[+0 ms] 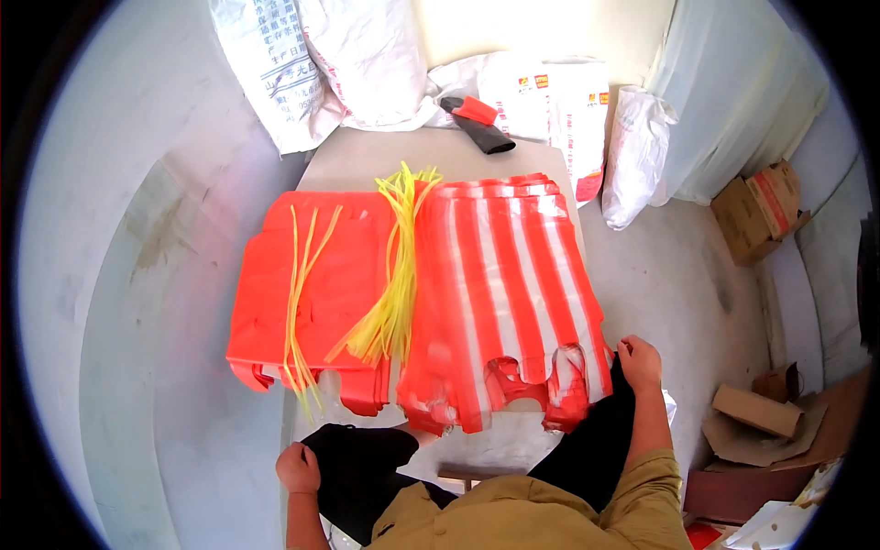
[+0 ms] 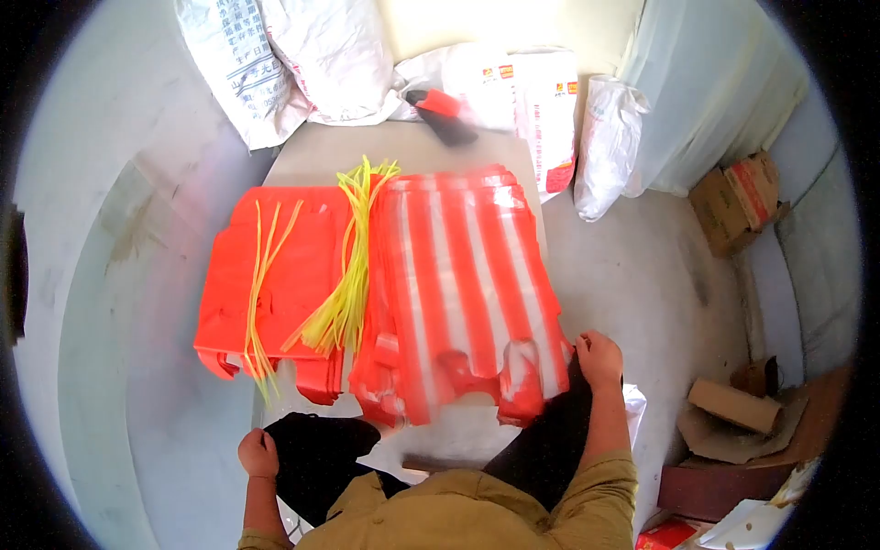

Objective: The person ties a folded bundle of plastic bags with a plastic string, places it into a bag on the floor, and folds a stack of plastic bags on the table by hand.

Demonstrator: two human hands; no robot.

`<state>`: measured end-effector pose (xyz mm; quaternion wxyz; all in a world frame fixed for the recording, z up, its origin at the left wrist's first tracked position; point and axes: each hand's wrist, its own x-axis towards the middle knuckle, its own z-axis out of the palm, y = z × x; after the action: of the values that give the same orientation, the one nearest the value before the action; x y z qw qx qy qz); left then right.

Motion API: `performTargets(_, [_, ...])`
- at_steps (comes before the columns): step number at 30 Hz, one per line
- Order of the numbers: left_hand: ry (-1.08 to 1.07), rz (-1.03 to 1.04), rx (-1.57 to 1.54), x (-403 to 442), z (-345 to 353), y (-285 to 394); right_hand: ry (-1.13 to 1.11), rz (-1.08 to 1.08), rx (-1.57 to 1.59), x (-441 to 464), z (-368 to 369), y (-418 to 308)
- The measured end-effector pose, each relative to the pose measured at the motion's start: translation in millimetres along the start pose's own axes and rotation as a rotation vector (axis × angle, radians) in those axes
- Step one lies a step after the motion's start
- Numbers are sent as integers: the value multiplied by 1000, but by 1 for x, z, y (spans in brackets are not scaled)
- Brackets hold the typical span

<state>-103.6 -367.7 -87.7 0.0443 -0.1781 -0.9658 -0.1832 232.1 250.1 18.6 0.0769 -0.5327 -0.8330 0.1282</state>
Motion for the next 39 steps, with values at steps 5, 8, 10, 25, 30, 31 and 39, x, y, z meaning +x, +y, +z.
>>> performTargets(5, [31,29,-23,0,3,0,56,-28,-31,-9,1,19])
performTargets(8, [41,42,-30,0,1,8,75,-67,-36,-18,2,23])
performTargets(10, [30,39,-30,0,1,12,74,-91,-20,-25,-2,22])
performTargets(25, [14,131,-24,8,-4,46,145,-288,3,-66,-16,26])
performTargets(30, [0,136,-8,7,-5,45,185,-290,55,-76,-29,28])
performTargets(31, [-5,131,-7,6,-7,47,202,-285,80,-77,-29,30])
performTargets(39, [-7,116,12,5,-8,48,264,-332,171,-73,-17,42])
